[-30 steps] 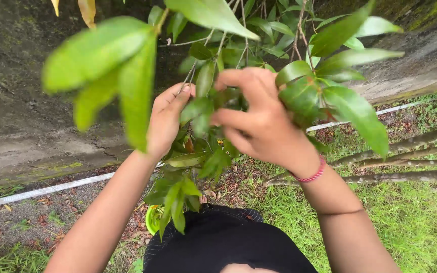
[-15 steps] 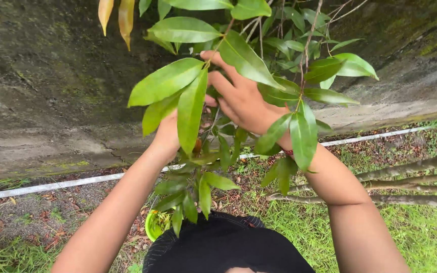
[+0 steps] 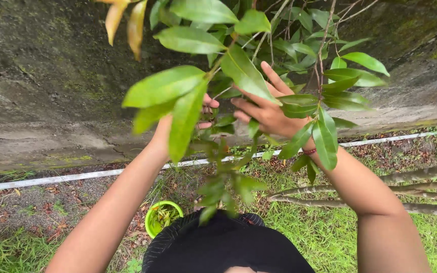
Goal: Picking small leaves or fruits from a plant branch and collecting them in a small green bucket.
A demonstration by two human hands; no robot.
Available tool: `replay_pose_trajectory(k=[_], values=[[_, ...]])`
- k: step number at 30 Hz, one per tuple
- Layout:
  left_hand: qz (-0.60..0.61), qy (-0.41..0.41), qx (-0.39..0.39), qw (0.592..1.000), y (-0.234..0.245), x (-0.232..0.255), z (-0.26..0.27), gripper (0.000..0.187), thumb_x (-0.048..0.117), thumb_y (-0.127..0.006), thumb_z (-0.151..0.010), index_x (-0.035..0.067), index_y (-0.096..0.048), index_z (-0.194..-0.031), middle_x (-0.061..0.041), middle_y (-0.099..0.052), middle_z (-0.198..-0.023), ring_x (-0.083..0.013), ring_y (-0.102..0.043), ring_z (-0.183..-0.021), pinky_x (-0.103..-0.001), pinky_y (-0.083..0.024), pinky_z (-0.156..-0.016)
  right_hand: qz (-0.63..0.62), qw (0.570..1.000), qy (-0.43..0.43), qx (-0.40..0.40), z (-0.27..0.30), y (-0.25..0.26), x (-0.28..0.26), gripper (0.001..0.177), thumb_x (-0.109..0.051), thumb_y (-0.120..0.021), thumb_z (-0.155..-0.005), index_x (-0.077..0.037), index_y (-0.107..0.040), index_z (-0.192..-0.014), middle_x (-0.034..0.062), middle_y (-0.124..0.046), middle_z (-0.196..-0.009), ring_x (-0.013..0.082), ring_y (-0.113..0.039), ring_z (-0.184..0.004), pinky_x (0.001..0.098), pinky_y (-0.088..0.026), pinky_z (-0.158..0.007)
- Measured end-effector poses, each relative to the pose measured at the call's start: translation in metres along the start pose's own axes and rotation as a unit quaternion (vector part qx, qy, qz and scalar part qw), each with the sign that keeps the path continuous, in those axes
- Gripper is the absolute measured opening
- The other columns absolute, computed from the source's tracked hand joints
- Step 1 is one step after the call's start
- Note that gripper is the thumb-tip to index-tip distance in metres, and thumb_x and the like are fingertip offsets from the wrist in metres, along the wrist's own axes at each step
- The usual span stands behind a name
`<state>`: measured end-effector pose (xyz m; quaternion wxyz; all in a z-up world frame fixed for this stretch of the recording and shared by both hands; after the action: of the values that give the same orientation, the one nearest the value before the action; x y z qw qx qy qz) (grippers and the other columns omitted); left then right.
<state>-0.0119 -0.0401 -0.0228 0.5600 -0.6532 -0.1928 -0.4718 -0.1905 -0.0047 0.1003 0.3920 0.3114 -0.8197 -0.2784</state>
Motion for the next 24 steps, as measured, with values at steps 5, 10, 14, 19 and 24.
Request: replay_pose_trajectory(k=[5,10,14,19,24], values=[[-0.077,-0.03,0.019,0.996,-0.013,0.001,0.002,0.036,0.032,-0.053,-0.098,0.009,-0.066,-0.123,-0.013,-0.069,-0.124,-0.0173,-0.063,-0.112,-0.041,-0.058,-0.096,-0.197,0.943,-0.241,-0.114,0.0,-0.005,0.032,0.023,-0.047,-0.064,-0.095,-0.027,-0.076,-0.092,-0.0054,-0.075,-0.104,0.0152,-0.053,-0.136,0.0434,-0.016,-0.129],[-0.18,-0.077,0.043,0.98,-0.034,0.016,0.007,0.033,0.03,-0.057,-0.097,0.014,-0.069,-0.124,-0.009,-0.071,-0.119,-0.0153,-0.065,-0.109,-0.037,-0.054,-0.101,-0.051,0.994,-0.068,-0.063,0.006,0.01,0.021,0.024,-0.04,-0.075,-0.088,-0.019,-0.071,-0.099,0.0092,-0.071,-0.121,0.0345,-0.059,-0.129,0.0517,-0.047,-0.109],[-0.254,-0.11,0.062,0.959,-0.051,0.034,0.019,0.033,0.028,-0.06,-0.098,0.016,-0.071,-0.127,-0.009,-0.072,-0.116,-0.0181,-0.065,-0.109,-0.038,-0.049,-0.105,-0.081,0.993,-0.037,-0.08,0.005,-0.002,0.023,0.029,-0.048,-0.061,-0.097,-0.02,-0.067,-0.102,0.0017,-0.065,-0.131,0.0335,-0.057,-0.126,0.0478,-0.047,-0.102],[-0.221,-0.097,0.054,0.969,-0.045,0.045,0.04,0.042,0.04,-0.057,-0.1,0.02,-0.065,-0.136,-0.008,-0.066,-0.131,-0.0218,-0.063,-0.123,-0.043,-0.042,-0.11,-0.095,0.994,-0.02,-0.053,0.005,-0.015,0.025,0.03,-0.046,-0.064,-0.096,-0.016,-0.066,-0.101,0.0048,-0.065,-0.124,0.0345,-0.057,-0.125,0.0467,-0.052,-0.094],[-0.184,-0.069,0.215,0.957,-0.014,0.047,0.067,0.058,0.036,-0.048,-0.103,0.005,-0.04,-0.152,-0.022,-0.052,-0.143,-0.0368,-0.057,-0.125,-0.053,-0.053,-0.096,-0.149,0.984,-0.056,-0.074,0.019,-0.042,0.045,0.036,-0.05,-0.057,-0.099,-0.015,-0.065,-0.101,0.0072,-0.064,-0.122,0.0346,-0.065,-0.108,0.0496,-0.054,-0.086]])
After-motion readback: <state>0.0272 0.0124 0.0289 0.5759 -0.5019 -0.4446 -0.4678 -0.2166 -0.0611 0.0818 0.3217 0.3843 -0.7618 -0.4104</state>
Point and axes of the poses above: each hand's wrist, its own z-axis away from the middle knuckle, its own y-axis out of the back of the hand, x = y × z, the point moved 6 cm from there along -z, towards the middle knuckle
